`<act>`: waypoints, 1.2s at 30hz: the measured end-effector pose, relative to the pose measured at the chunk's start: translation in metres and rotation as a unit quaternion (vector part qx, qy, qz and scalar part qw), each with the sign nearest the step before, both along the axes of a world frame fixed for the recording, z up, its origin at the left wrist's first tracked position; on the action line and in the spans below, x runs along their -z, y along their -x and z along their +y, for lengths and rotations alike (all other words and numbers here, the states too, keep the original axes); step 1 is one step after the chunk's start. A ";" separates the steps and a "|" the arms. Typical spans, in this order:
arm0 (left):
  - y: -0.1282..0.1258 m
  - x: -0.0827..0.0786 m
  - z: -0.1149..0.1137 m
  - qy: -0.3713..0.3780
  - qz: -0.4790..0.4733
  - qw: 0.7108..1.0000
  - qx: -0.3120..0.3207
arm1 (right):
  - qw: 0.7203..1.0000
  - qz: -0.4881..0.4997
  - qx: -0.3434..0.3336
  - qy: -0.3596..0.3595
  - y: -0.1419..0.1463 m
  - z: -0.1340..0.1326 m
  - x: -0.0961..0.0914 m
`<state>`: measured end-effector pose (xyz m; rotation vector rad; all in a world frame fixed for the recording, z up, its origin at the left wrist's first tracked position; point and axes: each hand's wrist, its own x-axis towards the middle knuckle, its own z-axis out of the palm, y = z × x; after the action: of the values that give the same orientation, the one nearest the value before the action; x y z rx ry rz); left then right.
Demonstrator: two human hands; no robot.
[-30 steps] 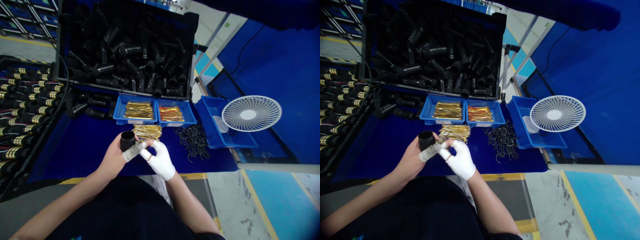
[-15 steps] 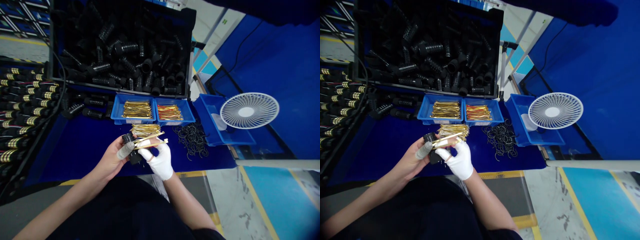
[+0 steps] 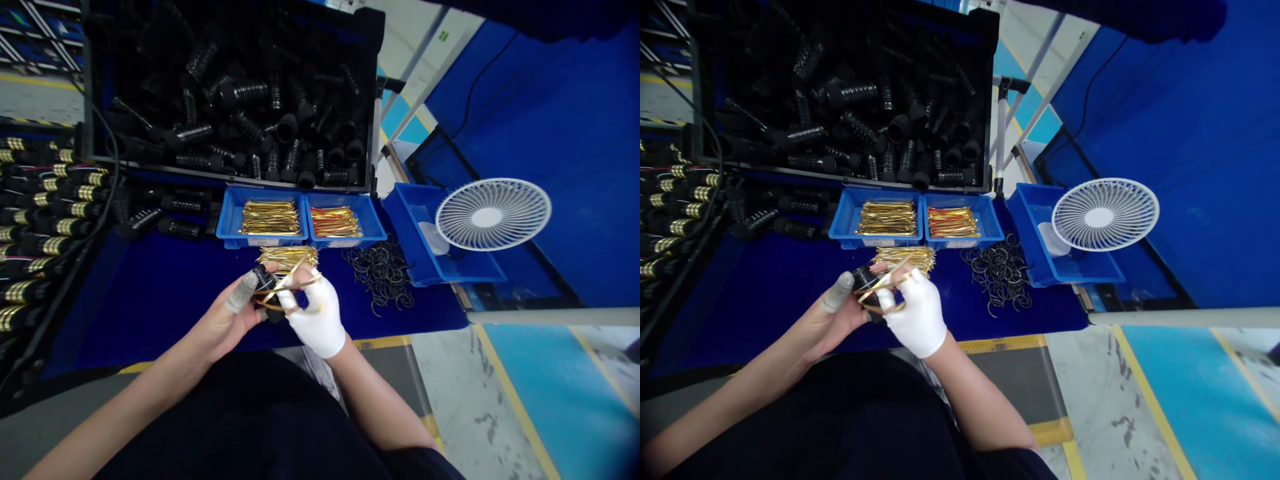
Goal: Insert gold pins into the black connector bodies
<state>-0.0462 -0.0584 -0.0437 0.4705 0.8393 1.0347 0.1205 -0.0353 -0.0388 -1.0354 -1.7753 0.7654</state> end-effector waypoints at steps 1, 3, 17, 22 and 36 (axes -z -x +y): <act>0.001 -0.001 0.001 0.006 0.010 1.000 0.000 | 1.000 -0.011 -0.018 0.000 -0.002 0.000 -0.002; 0.002 -0.003 0.003 0.007 0.032 0.999 -0.008 | 0.999 -0.005 -0.031 0.031 -0.008 0.001 -0.003; -0.006 0.009 0.003 0.032 0.045 0.998 0.032 | 0.991 -0.040 -0.109 0.063 -0.025 -0.004 0.012; 0.002 0.013 0.004 0.052 0.069 0.996 0.019 | 0.995 -0.006 -0.091 0.029 -0.037 -0.009 0.022; -0.001 0.040 -0.007 0.005 0.185 0.982 -0.024 | 0.843 0.496 0.072 0.194 0.025 -0.009 0.009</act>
<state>-0.0453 -0.0651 -0.0836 0.6481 1.1896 1.0005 0.0954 -0.0439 -0.0477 -0.7629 -0.6501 1.2940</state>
